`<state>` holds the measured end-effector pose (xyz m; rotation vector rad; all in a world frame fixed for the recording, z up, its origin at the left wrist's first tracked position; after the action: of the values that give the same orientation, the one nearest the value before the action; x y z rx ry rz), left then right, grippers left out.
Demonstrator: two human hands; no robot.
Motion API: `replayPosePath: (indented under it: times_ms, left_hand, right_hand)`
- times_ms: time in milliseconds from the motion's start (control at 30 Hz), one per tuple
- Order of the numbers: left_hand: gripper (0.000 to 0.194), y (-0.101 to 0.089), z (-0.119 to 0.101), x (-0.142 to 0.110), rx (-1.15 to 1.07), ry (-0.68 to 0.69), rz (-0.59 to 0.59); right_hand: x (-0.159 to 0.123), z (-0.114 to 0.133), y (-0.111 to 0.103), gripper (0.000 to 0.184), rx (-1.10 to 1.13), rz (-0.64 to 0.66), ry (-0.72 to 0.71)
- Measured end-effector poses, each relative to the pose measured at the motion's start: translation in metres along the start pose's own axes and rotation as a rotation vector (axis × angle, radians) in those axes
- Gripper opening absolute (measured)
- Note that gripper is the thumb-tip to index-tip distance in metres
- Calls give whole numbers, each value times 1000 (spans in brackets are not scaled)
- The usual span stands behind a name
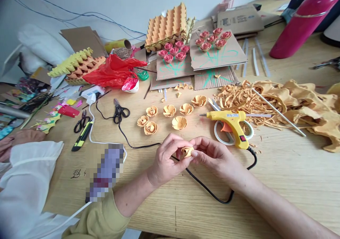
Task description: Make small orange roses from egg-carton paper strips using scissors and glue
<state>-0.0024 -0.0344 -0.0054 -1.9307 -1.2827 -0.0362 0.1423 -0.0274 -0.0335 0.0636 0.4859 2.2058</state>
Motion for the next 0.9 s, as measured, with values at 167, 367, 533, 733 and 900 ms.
replayPosePath:
  times_ms: [167, 367, 533, 733, 900]
  left_hand:
    - [19, 0, -1, 1, -27, -1, -1]
    - [15, -1, -3, 2, 17, -12, 11]
    - [15, -1, -8, 3, 10, -21, 7]
    - [19, 1, -9, 2, 4, 27, -22]
    - [19, 3, -6, 0, -1, 17, -11]
  right_hand:
    - [-1, 2, 1, 24, 6, -8, -4]
    - [-3, -1, -1, 18, 4, -6, -17]
    - [-3, -4, -1, 19, 18, 9, -26]
    - [-1, -2, 2, 21, 40, 32, -51]
    - [-2, 0, 1, 26, 2, -3, -56]
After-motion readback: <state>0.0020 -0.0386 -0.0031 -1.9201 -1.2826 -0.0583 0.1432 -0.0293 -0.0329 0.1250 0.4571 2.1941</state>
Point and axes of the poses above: each hand's wrist, its own x-axis towards the middle knuckle, its own y-axis out of the palm, z = x × y, the point moved 5 cm from there along x, towards the middle knuckle, and after that the axes turned 11 degrees about z, right-handed, at the moved point
